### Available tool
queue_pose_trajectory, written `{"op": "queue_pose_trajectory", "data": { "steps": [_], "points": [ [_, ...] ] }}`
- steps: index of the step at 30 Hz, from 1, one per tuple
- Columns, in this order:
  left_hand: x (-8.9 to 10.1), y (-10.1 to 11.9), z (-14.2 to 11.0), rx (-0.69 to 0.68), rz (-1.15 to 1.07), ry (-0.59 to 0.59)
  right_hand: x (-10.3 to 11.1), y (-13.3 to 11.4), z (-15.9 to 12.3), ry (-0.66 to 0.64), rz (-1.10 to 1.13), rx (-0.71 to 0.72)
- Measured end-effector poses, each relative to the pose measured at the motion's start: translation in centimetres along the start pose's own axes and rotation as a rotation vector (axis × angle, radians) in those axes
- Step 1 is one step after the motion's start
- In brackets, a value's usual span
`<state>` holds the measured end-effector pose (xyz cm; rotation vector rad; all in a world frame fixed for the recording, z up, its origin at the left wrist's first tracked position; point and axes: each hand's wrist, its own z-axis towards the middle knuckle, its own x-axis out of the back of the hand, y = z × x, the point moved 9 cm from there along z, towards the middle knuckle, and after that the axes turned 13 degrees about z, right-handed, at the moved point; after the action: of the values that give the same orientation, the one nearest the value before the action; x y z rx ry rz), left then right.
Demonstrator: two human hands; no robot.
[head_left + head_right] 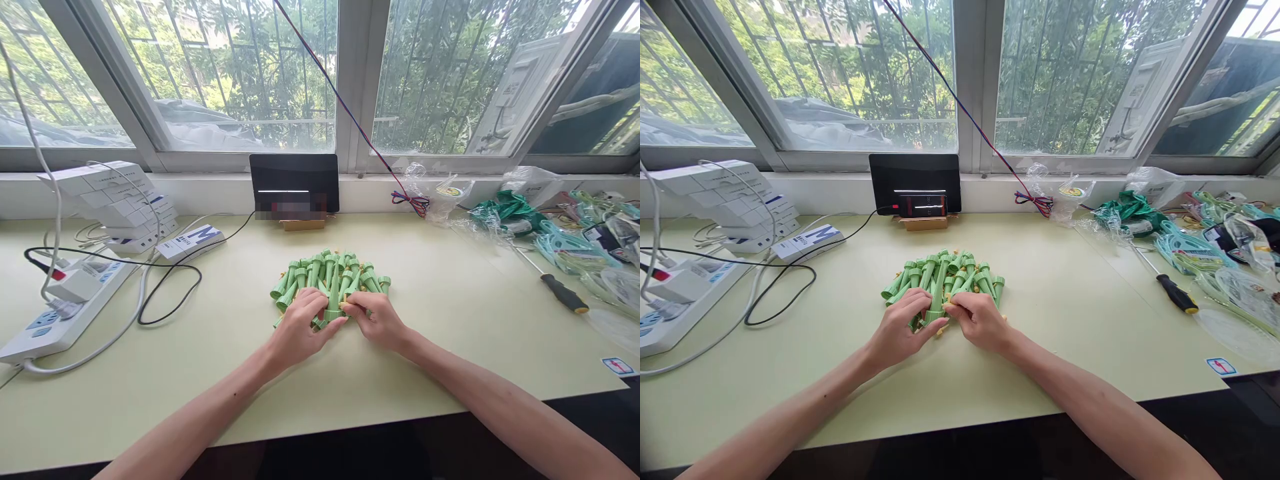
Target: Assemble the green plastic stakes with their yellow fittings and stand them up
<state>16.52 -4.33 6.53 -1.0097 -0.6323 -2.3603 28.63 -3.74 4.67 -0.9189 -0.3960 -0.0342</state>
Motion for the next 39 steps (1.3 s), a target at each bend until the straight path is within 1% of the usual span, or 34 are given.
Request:
{"op": "queue_pose_trajectory", "data": {
  "steps": [9,14,19,28,34,39],
  "points": [
    [0.0,0.0,0.1,0.002,0.007,-0.008,0.2,-1.0,-0.1,0.027,-0.036,0.097],
    [0.0,0.0,0.1,0.014,-0.001,-0.014,0.1,-0.5,-0.2,0.016,-0.028,0.085],
    [0.0,0.2,0.1,-0.001,0.012,-0.006,-0.1,-0.1,-0.2,-0.003,-0.027,0.064],
    [-0.1,0.0,0.2,0.011,0.009,-0.015,-0.1,-1.1,-0.3,-0.001,-0.069,0.154],
    [-0.4,-0.1,0.2,0.017,0.018,-0.031,-0.5,-0.5,-0.4,-0.028,-0.059,0.135],
    [-0.3,0.1,0.2,-0.001,0.034,-0.022,-0.5,-0.4,-0.3,-0.042,-0.074,0.110]
  ]
}}
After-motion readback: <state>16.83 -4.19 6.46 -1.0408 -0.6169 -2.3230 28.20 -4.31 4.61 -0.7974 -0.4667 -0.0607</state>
